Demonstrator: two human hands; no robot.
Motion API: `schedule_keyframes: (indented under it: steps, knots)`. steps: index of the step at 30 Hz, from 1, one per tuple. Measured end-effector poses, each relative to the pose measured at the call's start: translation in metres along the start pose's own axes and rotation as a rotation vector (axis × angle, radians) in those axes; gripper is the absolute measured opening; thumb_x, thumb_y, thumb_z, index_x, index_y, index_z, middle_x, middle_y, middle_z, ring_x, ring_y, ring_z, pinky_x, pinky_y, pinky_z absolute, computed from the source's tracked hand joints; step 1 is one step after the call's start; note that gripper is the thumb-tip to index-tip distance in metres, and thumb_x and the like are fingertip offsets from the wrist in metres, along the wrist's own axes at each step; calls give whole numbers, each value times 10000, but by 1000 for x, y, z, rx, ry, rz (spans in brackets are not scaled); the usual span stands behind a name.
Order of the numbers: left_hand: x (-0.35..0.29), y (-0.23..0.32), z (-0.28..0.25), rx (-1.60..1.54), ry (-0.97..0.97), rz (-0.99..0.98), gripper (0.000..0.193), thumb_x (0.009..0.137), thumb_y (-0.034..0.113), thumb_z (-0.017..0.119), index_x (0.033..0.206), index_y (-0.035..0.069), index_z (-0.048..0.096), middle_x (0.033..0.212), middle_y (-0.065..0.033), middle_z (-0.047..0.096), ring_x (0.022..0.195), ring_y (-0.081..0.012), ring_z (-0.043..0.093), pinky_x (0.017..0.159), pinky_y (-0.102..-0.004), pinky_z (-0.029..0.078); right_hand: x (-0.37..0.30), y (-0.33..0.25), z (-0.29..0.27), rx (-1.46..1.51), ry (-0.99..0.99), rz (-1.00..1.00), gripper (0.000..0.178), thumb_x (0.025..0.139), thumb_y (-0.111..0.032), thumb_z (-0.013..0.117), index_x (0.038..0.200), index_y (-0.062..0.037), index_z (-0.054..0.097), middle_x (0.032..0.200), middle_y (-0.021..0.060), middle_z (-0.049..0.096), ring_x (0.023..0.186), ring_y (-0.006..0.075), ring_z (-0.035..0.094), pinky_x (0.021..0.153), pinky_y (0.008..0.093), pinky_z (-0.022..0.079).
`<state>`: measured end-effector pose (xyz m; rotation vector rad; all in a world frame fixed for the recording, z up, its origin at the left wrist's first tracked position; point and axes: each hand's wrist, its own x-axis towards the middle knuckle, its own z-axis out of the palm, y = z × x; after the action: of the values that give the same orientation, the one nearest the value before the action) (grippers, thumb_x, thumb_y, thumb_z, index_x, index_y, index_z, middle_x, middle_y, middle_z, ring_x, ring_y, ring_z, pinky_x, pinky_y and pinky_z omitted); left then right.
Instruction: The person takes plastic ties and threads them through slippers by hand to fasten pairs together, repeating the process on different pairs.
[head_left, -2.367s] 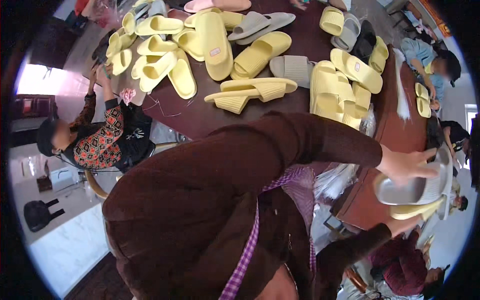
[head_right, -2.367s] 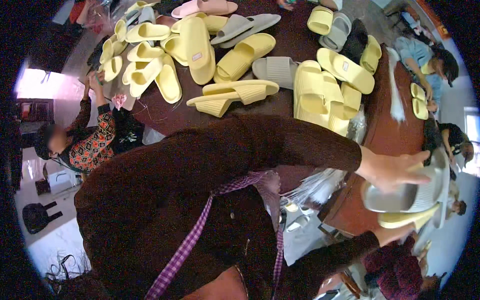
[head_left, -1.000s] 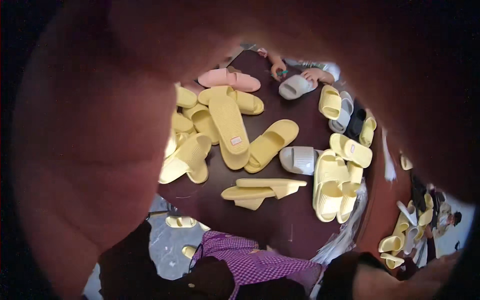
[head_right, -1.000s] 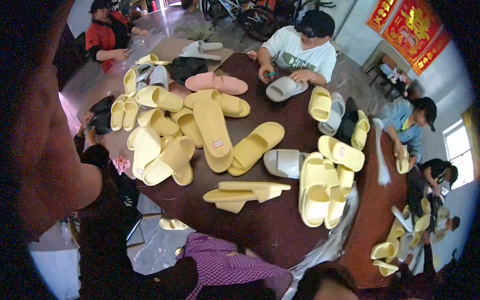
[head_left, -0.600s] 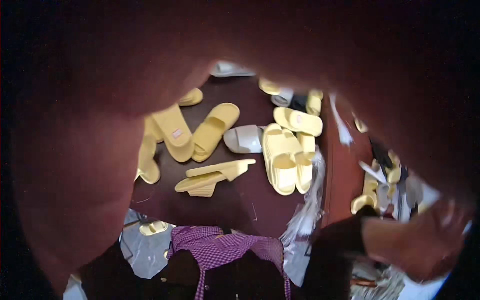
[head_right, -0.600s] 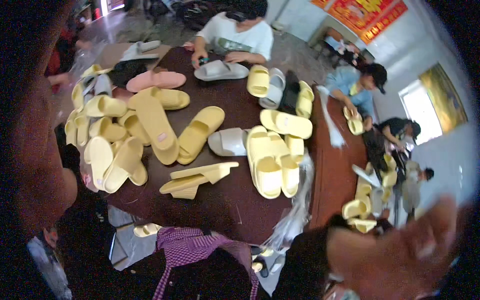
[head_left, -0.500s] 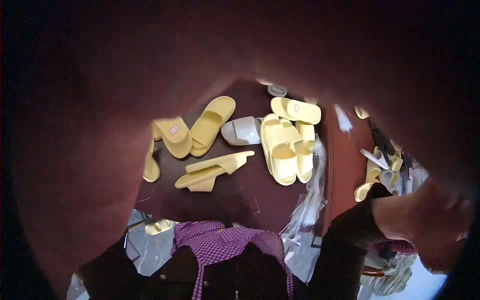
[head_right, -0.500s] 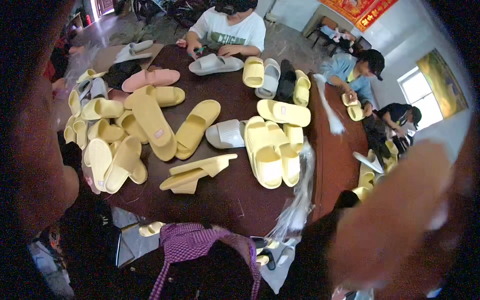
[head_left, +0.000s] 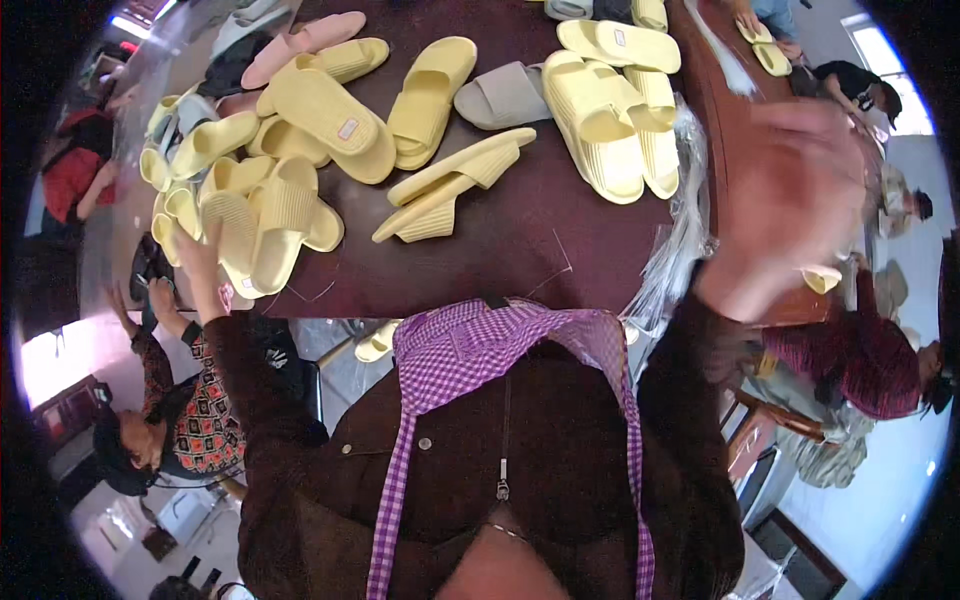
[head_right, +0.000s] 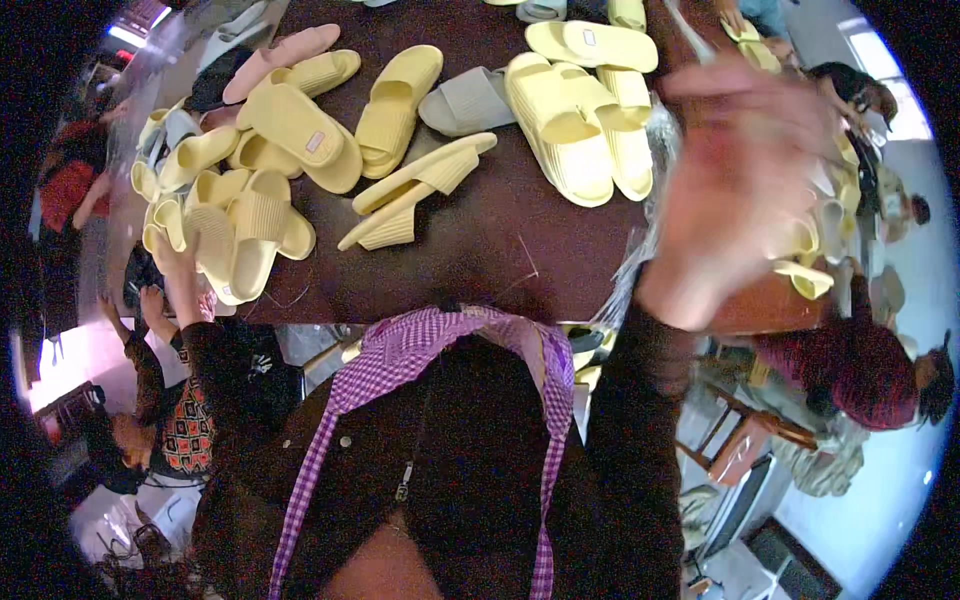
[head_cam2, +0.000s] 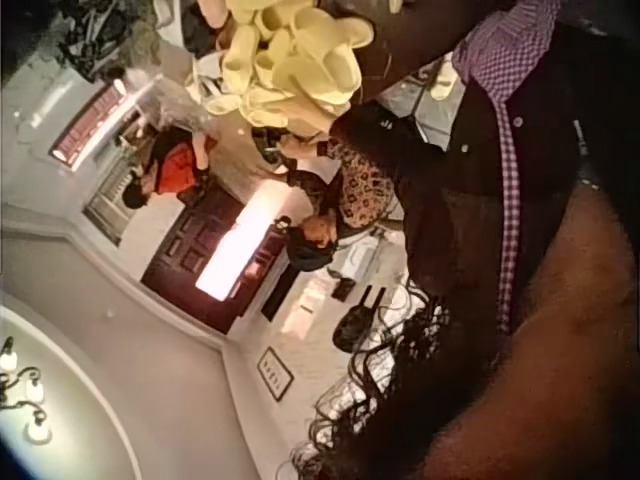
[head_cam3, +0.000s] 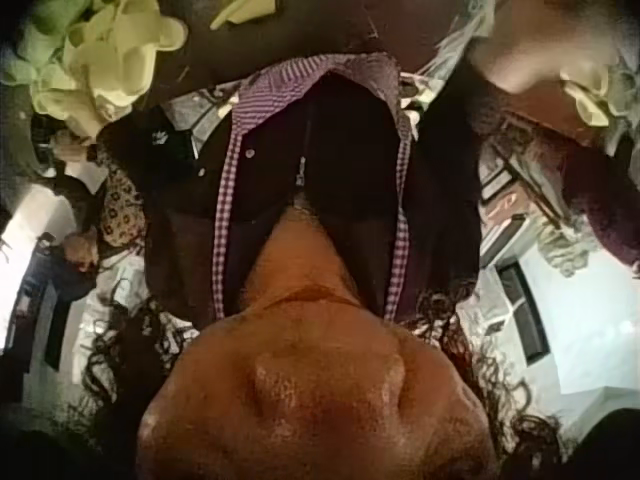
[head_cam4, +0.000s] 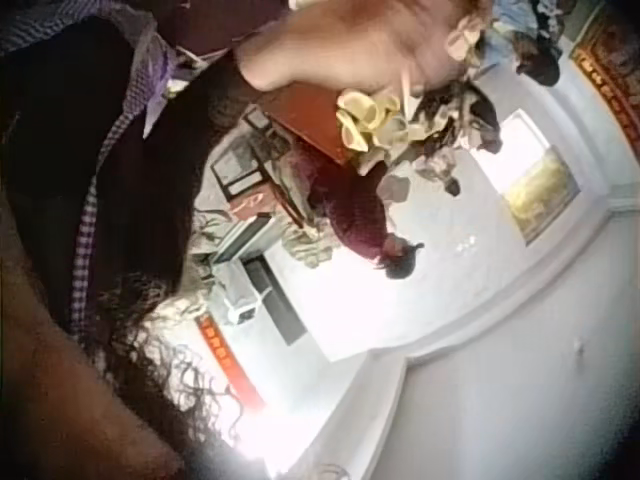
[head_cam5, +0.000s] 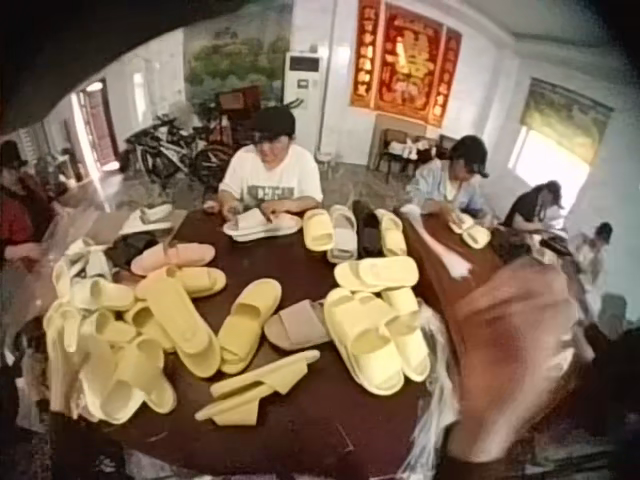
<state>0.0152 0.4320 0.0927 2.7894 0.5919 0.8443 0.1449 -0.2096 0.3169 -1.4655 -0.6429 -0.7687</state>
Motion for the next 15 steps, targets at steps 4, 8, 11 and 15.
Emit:
schedule_keyframes:
  steps: [4,8,11,15]
  knots:
    - [-58,-54,43,-96,-326,-263,754,706,361,744,1251,-31,401,1044,-242,566,927,-335,578,809,-390,461,-156,111,36,166,-34,1033,285,788,-58,575,1066,4,556,998,79,594,832,145,575,685,263,480]
    - [-64,29,29,-180,-317,-452,602,731,268,712,1176,-23,430,940,-183,600,787,-265,601,703,-351,480,-241,160,72,-114,-227,1213,525,768,-131,619,1253,-18,452,1170,103,534,939,163,553,678,246,477]
    - [-74,103,14,-331,-217,-323,493,729,187,690,1114,0,446,883,-145,592,732,-197,586,645,-309,469,-243,166,94,209,-191,1202,629,757,-162,645,1319,-40,390,1202,126,510,955,172,544,674,258,483]
    - [-113,202,30,-593,-203,-283,474,724,134,678,1118,6,448,935,-131,545,795,-212,551,714,-317,462,-220,182,107,219,-162,1195,532,738,-143,691,1213,-21,483,1126,109,564,873,168,569,629,285,488]
